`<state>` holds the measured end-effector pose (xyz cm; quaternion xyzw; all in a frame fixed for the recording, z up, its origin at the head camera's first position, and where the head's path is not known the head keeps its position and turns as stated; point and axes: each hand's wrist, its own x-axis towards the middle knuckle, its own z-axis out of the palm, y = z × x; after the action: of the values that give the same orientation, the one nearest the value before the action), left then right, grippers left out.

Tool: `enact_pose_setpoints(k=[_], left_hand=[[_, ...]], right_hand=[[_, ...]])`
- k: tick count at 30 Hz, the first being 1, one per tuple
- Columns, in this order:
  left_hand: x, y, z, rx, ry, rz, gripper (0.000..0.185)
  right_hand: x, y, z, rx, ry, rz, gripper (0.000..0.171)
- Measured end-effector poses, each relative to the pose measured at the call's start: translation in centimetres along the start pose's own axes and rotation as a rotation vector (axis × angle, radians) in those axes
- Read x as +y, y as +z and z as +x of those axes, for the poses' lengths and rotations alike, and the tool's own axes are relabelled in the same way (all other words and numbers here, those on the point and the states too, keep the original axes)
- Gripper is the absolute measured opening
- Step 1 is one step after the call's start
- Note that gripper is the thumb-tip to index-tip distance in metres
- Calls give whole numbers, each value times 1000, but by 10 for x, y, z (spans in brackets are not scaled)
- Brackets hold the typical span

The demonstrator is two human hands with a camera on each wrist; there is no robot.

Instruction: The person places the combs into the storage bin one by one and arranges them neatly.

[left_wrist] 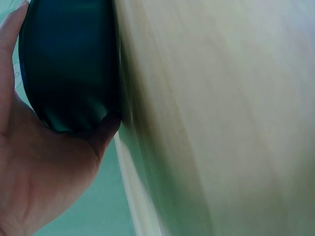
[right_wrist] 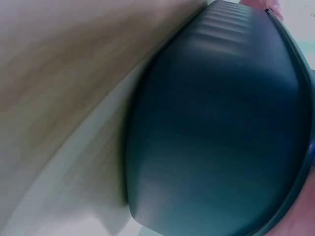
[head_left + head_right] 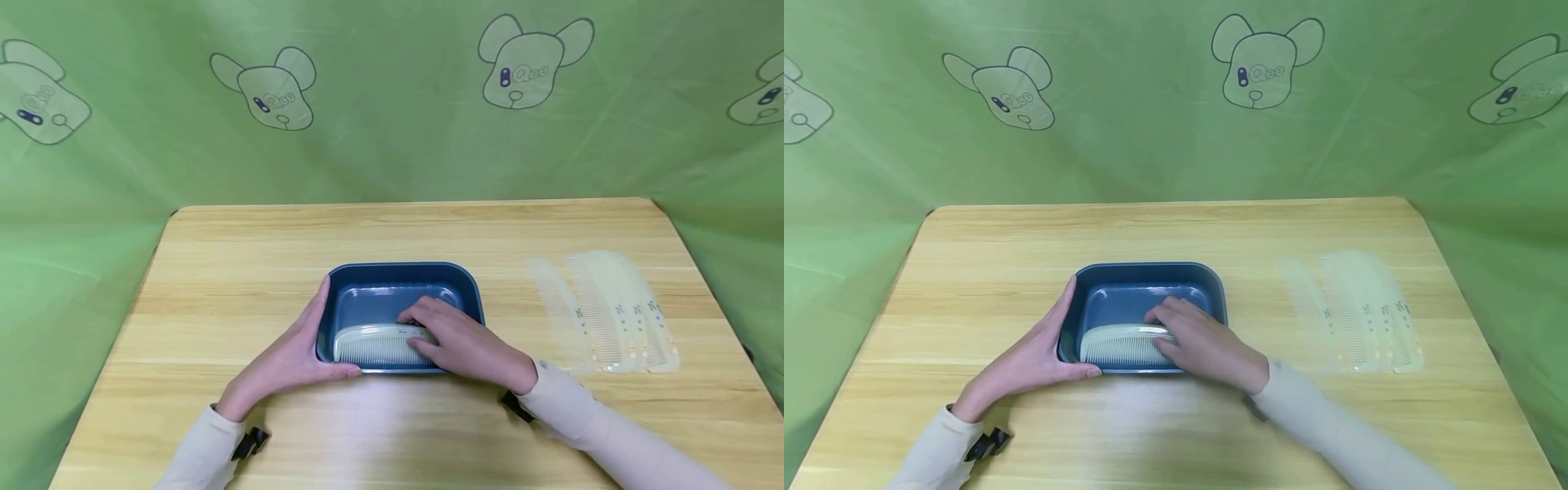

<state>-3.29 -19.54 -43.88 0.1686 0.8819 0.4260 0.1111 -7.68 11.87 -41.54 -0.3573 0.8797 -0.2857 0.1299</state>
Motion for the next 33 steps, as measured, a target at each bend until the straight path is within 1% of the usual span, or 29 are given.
enact_pose_setpoints(k=[4,9,12,15,19,22,26,29,33], left_hand=[[0,0,1,0,1,0,149],[1,-1,1,-7,2,-5,148],[1,-1,0,-6,-4,-4,149],[1,-1,0,-4,-8,-1,149],[0,-1,0,-4,-6,1,149],[1,-2,0,-1,-5,-1,149],[1,-2,0,0,-8,-9,149],[2,0,0,-4,-4,-22,149],[2,1,0,2,6,-30,149]], right_hand=[[0,0,-4,49,-11,7,28],[0,-1,-12,155,-55,37,29],[1,-3,-16,197,-59,112,35],[2,-6,-20,230,-45,218,42],[4,-10,-26,300,-37,308,41],[8,-13,-31,374,-38,321,36],[14,-14,-40,461,-37,291,32],[17,-14,-48,492,-21,286,33],[18,-16,-58,515,28,327,32]])
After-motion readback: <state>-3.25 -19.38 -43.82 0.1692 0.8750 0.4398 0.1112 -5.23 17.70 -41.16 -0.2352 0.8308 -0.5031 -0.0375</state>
